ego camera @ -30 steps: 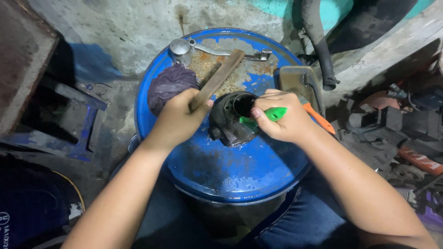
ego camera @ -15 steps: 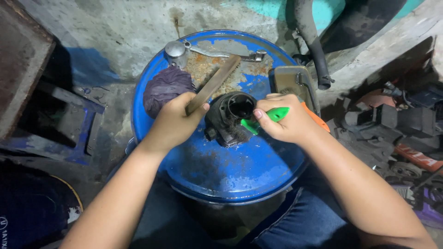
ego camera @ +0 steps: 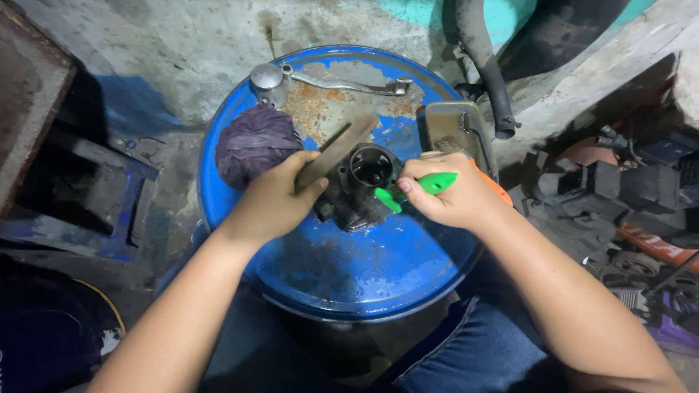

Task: Scrubbing and scraping dirt from the cooling fins of a motorcycle cylinder block using a brush and a wooden stick.

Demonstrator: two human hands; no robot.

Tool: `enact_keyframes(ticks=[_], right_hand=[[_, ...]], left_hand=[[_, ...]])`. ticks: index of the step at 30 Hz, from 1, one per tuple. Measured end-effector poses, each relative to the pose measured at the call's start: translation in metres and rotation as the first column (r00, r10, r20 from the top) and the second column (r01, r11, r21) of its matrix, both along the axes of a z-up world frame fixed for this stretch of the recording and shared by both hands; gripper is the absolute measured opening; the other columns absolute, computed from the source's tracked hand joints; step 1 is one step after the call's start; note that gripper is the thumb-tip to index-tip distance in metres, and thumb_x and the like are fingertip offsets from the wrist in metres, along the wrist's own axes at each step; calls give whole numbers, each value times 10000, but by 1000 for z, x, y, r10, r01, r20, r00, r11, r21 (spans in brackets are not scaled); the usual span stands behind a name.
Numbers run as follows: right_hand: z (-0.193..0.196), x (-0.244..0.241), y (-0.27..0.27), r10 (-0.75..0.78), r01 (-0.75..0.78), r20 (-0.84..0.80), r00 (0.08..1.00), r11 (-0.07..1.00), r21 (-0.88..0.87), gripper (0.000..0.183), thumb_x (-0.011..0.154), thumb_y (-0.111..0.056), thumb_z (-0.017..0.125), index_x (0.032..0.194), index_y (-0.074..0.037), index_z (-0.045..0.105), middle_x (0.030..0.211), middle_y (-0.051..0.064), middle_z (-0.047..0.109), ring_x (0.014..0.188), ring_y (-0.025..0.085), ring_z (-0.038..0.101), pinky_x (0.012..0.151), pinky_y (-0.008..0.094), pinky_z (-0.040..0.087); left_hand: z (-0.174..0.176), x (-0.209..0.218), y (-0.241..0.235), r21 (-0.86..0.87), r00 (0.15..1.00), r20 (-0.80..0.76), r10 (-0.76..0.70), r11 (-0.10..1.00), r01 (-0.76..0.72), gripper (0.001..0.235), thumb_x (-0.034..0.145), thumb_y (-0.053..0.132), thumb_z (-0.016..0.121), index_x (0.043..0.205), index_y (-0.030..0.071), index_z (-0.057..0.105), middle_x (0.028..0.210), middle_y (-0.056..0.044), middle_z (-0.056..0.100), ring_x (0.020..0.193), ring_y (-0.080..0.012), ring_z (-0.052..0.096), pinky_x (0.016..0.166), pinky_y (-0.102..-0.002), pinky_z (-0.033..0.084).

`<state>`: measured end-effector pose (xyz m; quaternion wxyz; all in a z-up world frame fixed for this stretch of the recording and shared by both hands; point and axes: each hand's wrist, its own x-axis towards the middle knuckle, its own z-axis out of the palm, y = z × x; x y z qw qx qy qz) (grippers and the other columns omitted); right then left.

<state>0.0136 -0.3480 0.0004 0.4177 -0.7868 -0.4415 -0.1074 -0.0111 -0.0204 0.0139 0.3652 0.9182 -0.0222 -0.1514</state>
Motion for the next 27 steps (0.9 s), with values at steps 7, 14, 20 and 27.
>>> enact_keyframes(ticks=[7, 14, 20, 27], right_hand=[[1, -1, -2, 0, 0, -10, 1000, 1000, -3, 440, 1243, -292, 657, 834, -128, 666, 604, 175, 526, 573, 454, 629, 598, 486, 545], [1, -3, -6, -24, 21, -38, 999, 996, -92, 424, 1249, -323, 614, 868, -143, 657, 656, 84, 554, 607, 342, 611, 625, 425, 520], [-1, -2, -10, -71, 53, -89, 994, 982, -183, 430, 1251, -369, 586, 885, -149, 642, 713, 2, 592, 607, 217, 554, 617, 346, 441], [0, -3, -9, -71, 51, -115, 991, 984, -173, 417, 1236, -349, 605, 871, -149, 628, 714, -7, 574, 609, 199, 511, 614, 337, 414]], left_hand=[[16, -33, -5, 173, 990, -74, -124, 976, 135, 805, 1197, 446, 582, 1949, 207, 421, 1357, -309, 886, 1280, -486, 871, 1080, -656, 716], [-21, -100, -15, 325, 996, 54, -76, 944, 55, 837, 1230, 442, 503, 1976, 133, 285, 1141, -280, 850, 947, -532, 868, 838, -691, 697], [-18, -147, -23, 333, 993, -115, 19, 943, 20, 927, 1220, 463, 535, 2013, 206, 129, 1099, -157, 850, 777, -435, 885, 657, -596, 745], [-47, -188, -39, 468, 999, -44, 13, 884, 9, 937, 1202, 540, 575, 2010, 256, 196, 954, -72, 801, 670, -313, 839, 606, -488, 734]])
